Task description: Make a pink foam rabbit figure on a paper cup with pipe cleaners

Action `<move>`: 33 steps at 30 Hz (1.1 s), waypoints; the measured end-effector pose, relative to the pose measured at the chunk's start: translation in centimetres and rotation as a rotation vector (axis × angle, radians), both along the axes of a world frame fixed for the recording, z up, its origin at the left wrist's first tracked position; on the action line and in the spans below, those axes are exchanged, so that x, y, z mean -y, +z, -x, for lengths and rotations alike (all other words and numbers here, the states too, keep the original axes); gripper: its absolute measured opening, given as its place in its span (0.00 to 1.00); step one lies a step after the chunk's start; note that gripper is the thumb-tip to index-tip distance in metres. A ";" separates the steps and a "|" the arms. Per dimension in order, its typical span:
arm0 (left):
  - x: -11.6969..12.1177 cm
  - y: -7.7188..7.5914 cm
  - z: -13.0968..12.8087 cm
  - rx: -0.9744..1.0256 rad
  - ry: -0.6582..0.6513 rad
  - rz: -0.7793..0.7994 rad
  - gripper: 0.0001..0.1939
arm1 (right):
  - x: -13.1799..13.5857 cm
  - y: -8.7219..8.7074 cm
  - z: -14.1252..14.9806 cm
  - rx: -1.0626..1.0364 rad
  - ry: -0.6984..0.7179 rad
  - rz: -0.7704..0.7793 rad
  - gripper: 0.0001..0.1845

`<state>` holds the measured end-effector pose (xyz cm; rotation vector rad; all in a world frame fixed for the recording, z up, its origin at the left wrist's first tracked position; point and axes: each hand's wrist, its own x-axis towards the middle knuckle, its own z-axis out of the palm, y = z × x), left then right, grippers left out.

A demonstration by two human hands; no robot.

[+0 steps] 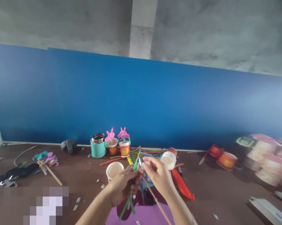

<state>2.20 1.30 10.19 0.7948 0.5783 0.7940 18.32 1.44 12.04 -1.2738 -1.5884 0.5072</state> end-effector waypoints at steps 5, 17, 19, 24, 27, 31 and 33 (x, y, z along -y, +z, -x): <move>0.4 -0.5 -0.8 -0.126 -0.005 -0.036 0.18 | 0.0 -0.4 0.6 -0.143 0.044 0.103 0.18; 0.9 0.3 -0.5 -0.059 -0.036 0.029 0.14 | 0.4 0.5 0.5 -0.349 0.224 0.195 0.21; 1.0 0.3 -0.6 -0.068 -0.006 0.015 0.15 | 0.6 0.6 0.7 -0.328 0.229 0.145 0.21; 1.3 0.6 -1.3 -0.110 0.118 -0.138 0.17 | 0.6 0.6 1.0 -0.284 0.148 0.094 0.23; 1.4 0.7 -1.6 -0.169 0.169 -0.210 0.19 | 0.4 0.5 0.9 -0.243 0.095 0.127 0.22; 1.3 0.5 -1.5 -0.185 0.105 -0.177 0.19 | 0.3 0.6 0.8 -0.263 0.107 0.137 0.21; 1.3 0.4 -1.3 -0.169 0.065 -0.172 0.19 | 0.4 0.6 0.9 -0.288 0.110 0.136 0.21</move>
